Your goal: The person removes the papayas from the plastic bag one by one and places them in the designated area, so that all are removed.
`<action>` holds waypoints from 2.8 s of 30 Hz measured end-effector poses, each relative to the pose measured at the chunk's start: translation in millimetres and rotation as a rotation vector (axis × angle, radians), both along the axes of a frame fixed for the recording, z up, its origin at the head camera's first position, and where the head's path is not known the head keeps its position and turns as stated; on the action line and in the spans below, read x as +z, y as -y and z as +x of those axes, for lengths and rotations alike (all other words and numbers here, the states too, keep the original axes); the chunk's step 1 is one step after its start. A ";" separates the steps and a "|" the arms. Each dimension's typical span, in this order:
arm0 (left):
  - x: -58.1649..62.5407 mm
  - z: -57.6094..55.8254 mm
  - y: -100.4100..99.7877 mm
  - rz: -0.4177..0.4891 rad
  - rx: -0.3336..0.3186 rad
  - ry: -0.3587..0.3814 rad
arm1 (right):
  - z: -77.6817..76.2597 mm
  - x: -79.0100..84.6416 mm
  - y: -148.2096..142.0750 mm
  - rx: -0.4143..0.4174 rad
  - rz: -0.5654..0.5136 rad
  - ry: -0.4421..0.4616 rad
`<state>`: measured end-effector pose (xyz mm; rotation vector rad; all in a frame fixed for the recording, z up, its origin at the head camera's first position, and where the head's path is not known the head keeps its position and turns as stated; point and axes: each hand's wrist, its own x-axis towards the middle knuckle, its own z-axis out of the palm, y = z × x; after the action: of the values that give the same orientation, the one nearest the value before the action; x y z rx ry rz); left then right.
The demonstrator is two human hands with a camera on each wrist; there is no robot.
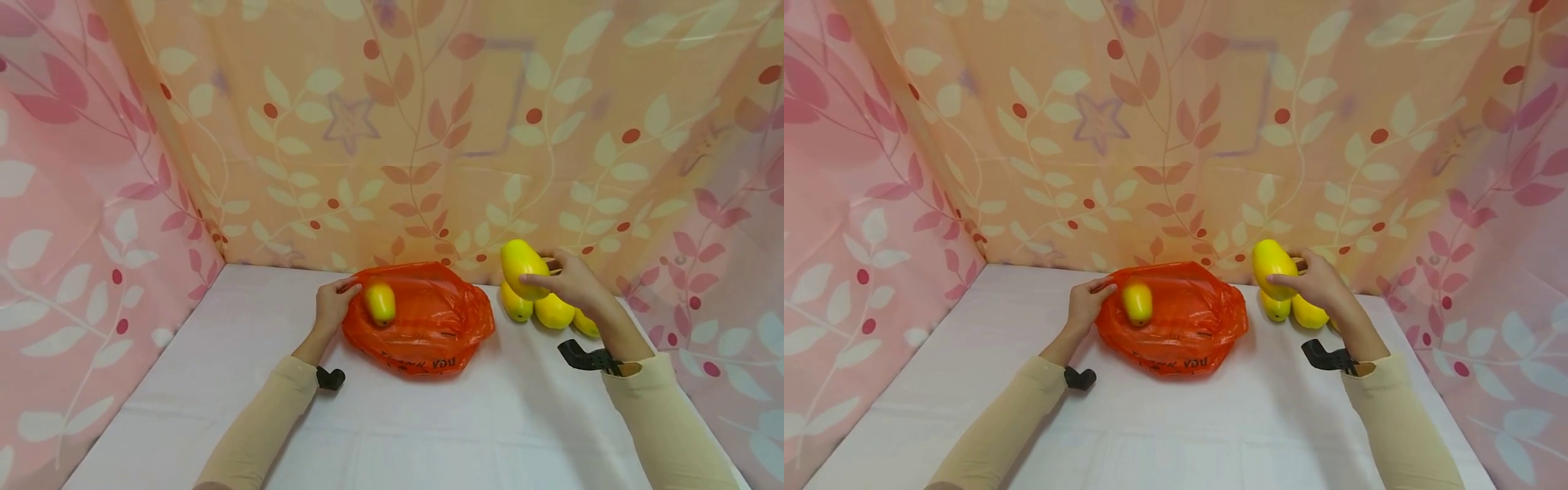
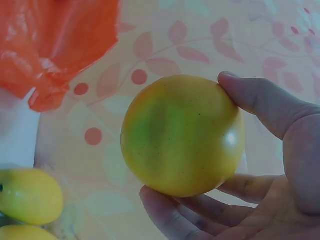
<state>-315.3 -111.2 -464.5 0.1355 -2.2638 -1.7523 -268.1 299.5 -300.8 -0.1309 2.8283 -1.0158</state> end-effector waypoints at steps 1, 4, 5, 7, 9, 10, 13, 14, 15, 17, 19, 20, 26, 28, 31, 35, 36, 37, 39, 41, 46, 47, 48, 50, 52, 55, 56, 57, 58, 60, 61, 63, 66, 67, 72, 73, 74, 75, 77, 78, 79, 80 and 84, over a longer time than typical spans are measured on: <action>-0.3 -0.2 0.1 0.003 0.000 -0.002 | 0.3 -0.3 -1.4 0.000 0.007 0.003; -0.8 -0.2 0.7 0.004 0.005 -0.010 | 0.9 -1.0 -4.6 -0.002 0.019 0.007; -0.7 0.0 0.9 0.002 0.006 -0.012 | 1.1 -1.1 -5.2 -0.003 0.020 0.006; -0.6 0.4 1.0 -0.001 0.007 -0.011 | 1.7 -2.0 -6.2 -0.002 0.022 0.004; -0.8 0.5 1.3 0.002 0.002 -0.010 | 2.3 -3.4 -7.4 -0.002 0.024 0.003; -0.7 0.5 1.3 0.003 0.000 -0.011 | 2.6 -4.3 -7.9 -0.001 0.023 0.002; 0.0 0.4 1.3 0.009 -0.004 -0.013 | 3.4 -7.5 -9.5 -0.006 0.022 0.001; 0.3 0.4 1.3 0.011 -0.005 -0.014 | 3.7 -8.4 -9.9 -0.009 0.020 0.003; 0.6 0.5 1.5 0.012 -0.006 -0.014 | 3.9 -9.4 -10.3 -0.012 0.020 0.003; 0.5 0.7 1.6 0.011 -0.006 -0.010 | 4.4 -11.8 -11.5 -0.016 0.021 0.004; -0.2 1.1 1.8 0.005 -0.005 -0.006 | 5.2 -14.2 -12.6 -0.019 0.022 0.006; -0.5 1.4 1.8 0.001 -0.002 -0.003 | 5.6 -15.5 -12.8 -0.022 0.021 0.008; -2.2 2.0 1.2 -0.007 0.010 0.007 | 10.2 -23.7 -15.4 -0.031 0.025 0.006; -2.2 1.9 1.0 -0.003 0.006 0.003 | 11.3 -26.1 -16.8 -0.031 0.030 0.005; -1.3 1.8 0.6 0.005 0.004 -0.006 | 12.1 -30.5 -19.5 -0.026 0.028 0.002; -0.3 2.0 0.4 0.005 0.005 -0.015 | 11.6 -39.8 -24.7 -0.026 0.014 0.007; -0.4 2.1 0.4 0.001 0.007 -0.016 | 11.5 -42.6 -26.1 -0.030 0.012 0.013; -0.5 2.2 0.4 0.001 0.008 -0.016 | 11.4 -45.3 -27.5 -0.036 0.017 0.017; -0.9 2.0 0.5 0.000 0.010 -0.017 | 11.7 -50.6 -29.3 -0.046 0.024 0.025; -1.1 2.0 0.5 -0.009 0.011 -0.018 | 12.3 -54.4 -31.0 -0.060 0.038 0.038; -1.2 1.8 0.5 -0.005 0.012 -0.017 | 15.2 -61.0 -32.9 -0.082 0.058 0.058; -1.3 1.8 0.5 -0.004 0.012 -0.017 | 15.8 -62.4 -33.0 -0.084 0.059 0.060; -1.4 1.7 0.6 -0.003 0.013 -0.016 | 16.4 -64.1 -32.9 -0.086 0.059 0.063; -1.8 1.6 0.8 -0.001 0.014 -0.015 | 17.5 -67.9 -32.9 -0.092 0.057 0.067; -2.3 1.7 1.0 0.000 0.014 -0.014 | 18.4 -72.6 -33.2 -0.096 0.054 0.078; -2.7 2.1 1.4 0.008 0.008 -0.018 | 18.9 -78.8 -33.9 -0.103 0.050 0.092; -2.7 2.2 1.5 0.012 0.006 -0.019 | 18.9 -80.4 -34.2 -0.105 0.048 0.095; -2.7 2.2 1.5 0.014 0.003 -0.021 | 18.9 -81.7 -34.5 -0.108 0.047 0.098; -2.7 2.3 1.5 0.014 0.001 -0.022 | 18.9 -82.8 -34.7 -0.110 0.046 0.101; -2.4 2.3 1.4 0.011 0.002 -0.024 | 19.0 -84.3 -34.8 -0.116 0.044 0.105; -2.2 2.3 1.3 0.011 0.004 -0.023 | 18.9 -85.1 -35.0 -0.117 0.042 0.108; -1.8 2.3 1.2 0.006 0.007 -0.022 | 18.8 -86.5 -35.2 -0.118 0.044 0.114; -1.5 2.3 1.3 0.008 0.009 -0.020 | 18.8 -89.3 -36.1 -0.118 0.053 0.123; -1.3 2.4 1.4 0.014 0.010 -0.018 | 18.5 -91.0 -36.9 -0.117 0.056 0.126; -1.1 2.3 1.7 0.023 0.011 -0.004 | 18.9 -99.1 -40.3 -0.115 0.069 0.140; -1.0 2.2 1.7 0.021 0.012 -0.003 | 19.2 -100.6 -40.9 -0.114 0.070 0.143; -1.2 2.0 1.8 0.019 0.013 -0.001 | 19.7 -101.8 -40.9 -0.115 0.072 0.143; -1.2 2.0 1.9 0.018 0.012 0.002 | 20.1 -103.0 -40.8 -0.115 0.074 0.144; -1.6 1.6 2.1 0.014 0.012 0.006 | 20.5 -105.8 -41.2 -0.112 0.081 0.141; -1.7 1.3 2.2 0.012 0.011 0.008 | 20.8 -106.8 -41.4 -0.111 0.082 0.141; -1.8 1.2 2.2 0.011 0.008 0.009 | 21.4 -107.1 -41.3 -0.110 0.084 0.143; -1.7 1.3 2.4 0.012 0.006 0.011 | 21.7 -107.3 -41.3 -0.109 0.087 0.143; -1.3 1.2 2.4 0.011 0.000 0.014 | 22.6 -108.6 -43.5 -0.097 0.095 0.144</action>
<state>-314.1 -113.6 -465.8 0.1496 -2.2647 -1.7691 -245.5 343.0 -409.4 0.0859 2.7675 -0.8692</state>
